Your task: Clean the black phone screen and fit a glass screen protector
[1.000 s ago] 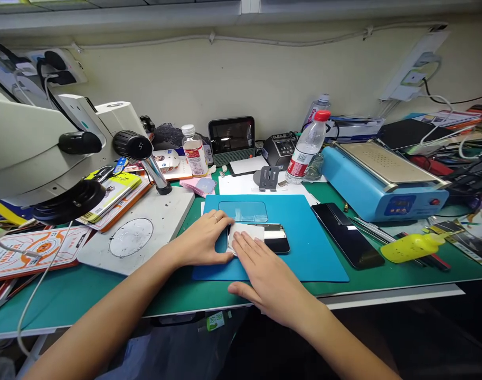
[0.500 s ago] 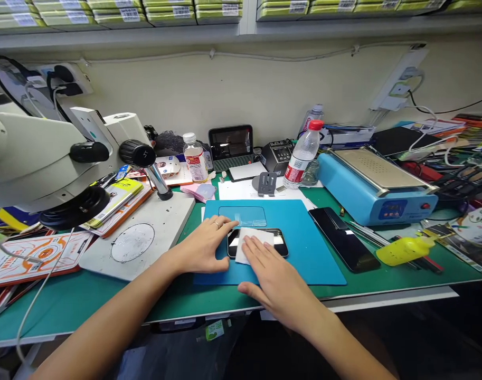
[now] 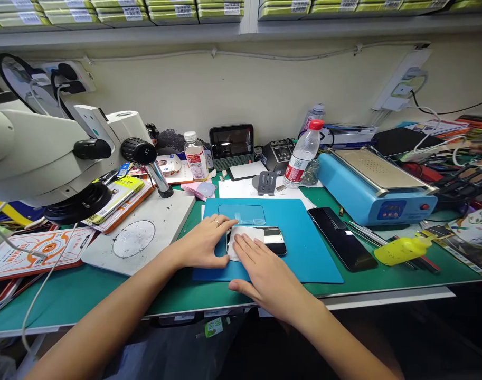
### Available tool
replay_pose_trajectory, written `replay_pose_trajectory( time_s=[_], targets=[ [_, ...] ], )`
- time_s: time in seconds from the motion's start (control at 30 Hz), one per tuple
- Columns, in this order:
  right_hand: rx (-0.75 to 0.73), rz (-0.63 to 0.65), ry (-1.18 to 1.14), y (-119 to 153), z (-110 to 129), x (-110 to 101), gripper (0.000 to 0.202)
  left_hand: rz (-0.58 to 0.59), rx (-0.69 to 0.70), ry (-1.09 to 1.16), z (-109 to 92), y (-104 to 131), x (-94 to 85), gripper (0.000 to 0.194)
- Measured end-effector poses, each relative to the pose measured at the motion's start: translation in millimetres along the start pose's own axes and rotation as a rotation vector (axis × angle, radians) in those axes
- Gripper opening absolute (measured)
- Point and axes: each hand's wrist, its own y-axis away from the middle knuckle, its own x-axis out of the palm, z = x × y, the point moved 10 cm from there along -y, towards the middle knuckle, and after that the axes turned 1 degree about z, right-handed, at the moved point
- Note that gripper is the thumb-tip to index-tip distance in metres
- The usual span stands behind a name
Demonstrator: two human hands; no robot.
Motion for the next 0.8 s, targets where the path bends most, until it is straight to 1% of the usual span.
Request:
replay_pose_trajectory(
  time_s=[0.1,0.17,0.33,0.43,0.53,0.6,0.67,0.73,0.8],
  targets=[
    [0.021,-0.028,0.013,10.0,-7.1,-3.2,0.080,0.005,-0.004,0.003,0.0,-0.4,-1.1,0.079],
    [0.036,-0.052,0.014,7.9,-6.5,-3.2,0.081,-0.001,-0.013,0.005,1.0,-0.4,-1.9,0.079],
    [0.022,-0.054,0.019,-12.3,9.3,5.0,0.089,-0.015,-0.007,0.002,1.0,0.0,-3.2,0.077],
    [-0.005,-0.048,0.023,-7.8,11.6,5.4,0.086,-0.010,0.005,0.002,0.3,0.7,-3.9,0.078],
    [0.015,-0.036,0.035,13.2,-4.5,3.0,0.082,0.010,0.008,0.004,0.6,1.2,-2.7,0.080],
    [0.074,-0.045,0.046,28.0,-23.2,-0.5,0.082,0.016,-0.003,0.008,2.0,0.9,-1.9,0.081],
    [0.147,-0.058,0.047,36.7,-40.2,-3.7,0.083,0.008,-0.007,0.016,2.6,0.2,-2.4,0.080],
    [0.214,-0.059,0.043,35.8,-49.0,-4.5,0.087,0.003,-0.004,0.028,2.2,-0.4,-3.2,0.079],
    [0.250,-0.048,0.037,25.0,-45.6,-2.9,0.094,0.016,-0.003,0.024,2.2,-0.3,-3.1,0.080]
  ],
)
